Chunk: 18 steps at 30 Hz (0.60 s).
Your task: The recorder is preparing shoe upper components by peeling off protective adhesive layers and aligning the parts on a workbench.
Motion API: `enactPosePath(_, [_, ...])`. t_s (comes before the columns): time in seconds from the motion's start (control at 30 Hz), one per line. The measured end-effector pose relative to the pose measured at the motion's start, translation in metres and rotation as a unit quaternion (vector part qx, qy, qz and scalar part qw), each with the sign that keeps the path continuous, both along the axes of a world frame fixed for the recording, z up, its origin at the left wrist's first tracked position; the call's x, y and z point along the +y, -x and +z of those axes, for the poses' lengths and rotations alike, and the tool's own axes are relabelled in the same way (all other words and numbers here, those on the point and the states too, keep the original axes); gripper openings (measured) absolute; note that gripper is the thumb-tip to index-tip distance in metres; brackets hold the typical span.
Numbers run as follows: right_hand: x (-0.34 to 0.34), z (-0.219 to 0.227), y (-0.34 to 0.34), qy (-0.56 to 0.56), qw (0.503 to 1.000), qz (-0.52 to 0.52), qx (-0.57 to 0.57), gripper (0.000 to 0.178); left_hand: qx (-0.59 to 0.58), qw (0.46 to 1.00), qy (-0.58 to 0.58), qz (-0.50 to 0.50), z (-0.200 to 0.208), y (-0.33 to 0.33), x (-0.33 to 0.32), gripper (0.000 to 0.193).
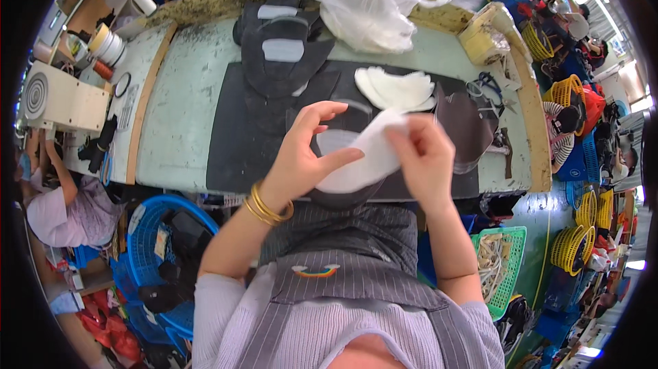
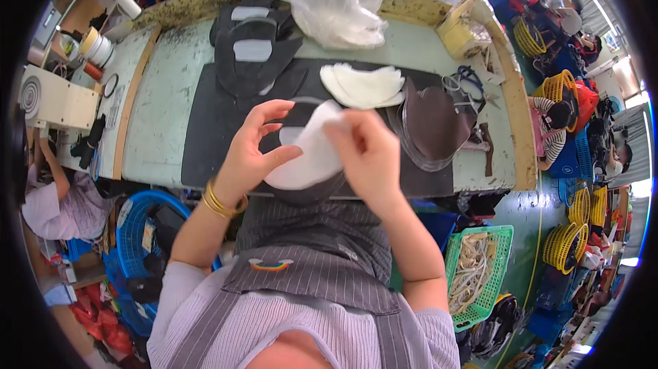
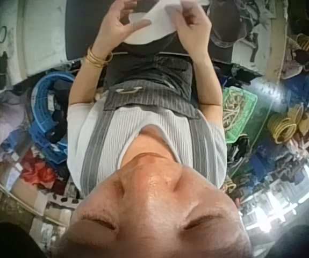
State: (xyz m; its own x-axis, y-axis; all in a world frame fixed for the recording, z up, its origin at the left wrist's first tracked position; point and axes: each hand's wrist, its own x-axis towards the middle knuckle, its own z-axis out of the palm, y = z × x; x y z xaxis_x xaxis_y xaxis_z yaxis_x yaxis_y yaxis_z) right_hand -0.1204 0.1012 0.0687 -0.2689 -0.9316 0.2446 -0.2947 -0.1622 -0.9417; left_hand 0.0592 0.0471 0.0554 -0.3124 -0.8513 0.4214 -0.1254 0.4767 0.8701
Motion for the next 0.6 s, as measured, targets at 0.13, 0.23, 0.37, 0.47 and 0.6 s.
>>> enactPosePath(0.13, [-0.001, -0.016, 0.003, 0.001, 0.990, 0.049, -0.134, 0.012, 0.074, 0.908, -0.377, -0.168, -0.005, -0.029, 0.007, 0.025])
enactPosePath(0.23, [0.007, -0.045, -0.004, -0.099, 0.973, 0.089, -0.191, 0.015, 0.150, 0.905, -0.386, -0.098, -0.031, -0.045, 0.003, 0.019])
enactPosePath(0.37, [0.018, -0.068, -0.011, -0.167, 0.960, 0.087, -0.209, 0.018, 0.114, 0.909, -0.398, -0.039, -0.052, -0.052, 0.006, 0.017])
enactPosePath(0.47, [0.025, -0.077, -0.006, -0.236, 0.962, 0.073, -0.113, 0.025, -0.010, 0.935, -0.351, -0.039, -0.070, -0.053, 0.010, 0.017])
enactPosePath(0.6, [0.032, -0.097, 0.003, -0.168, 0.978, 0.110, 0.048, 0.038, -0.050, 0.937, -0.342, -0.059, -0.081, -0.056, 0.012, 0.019])
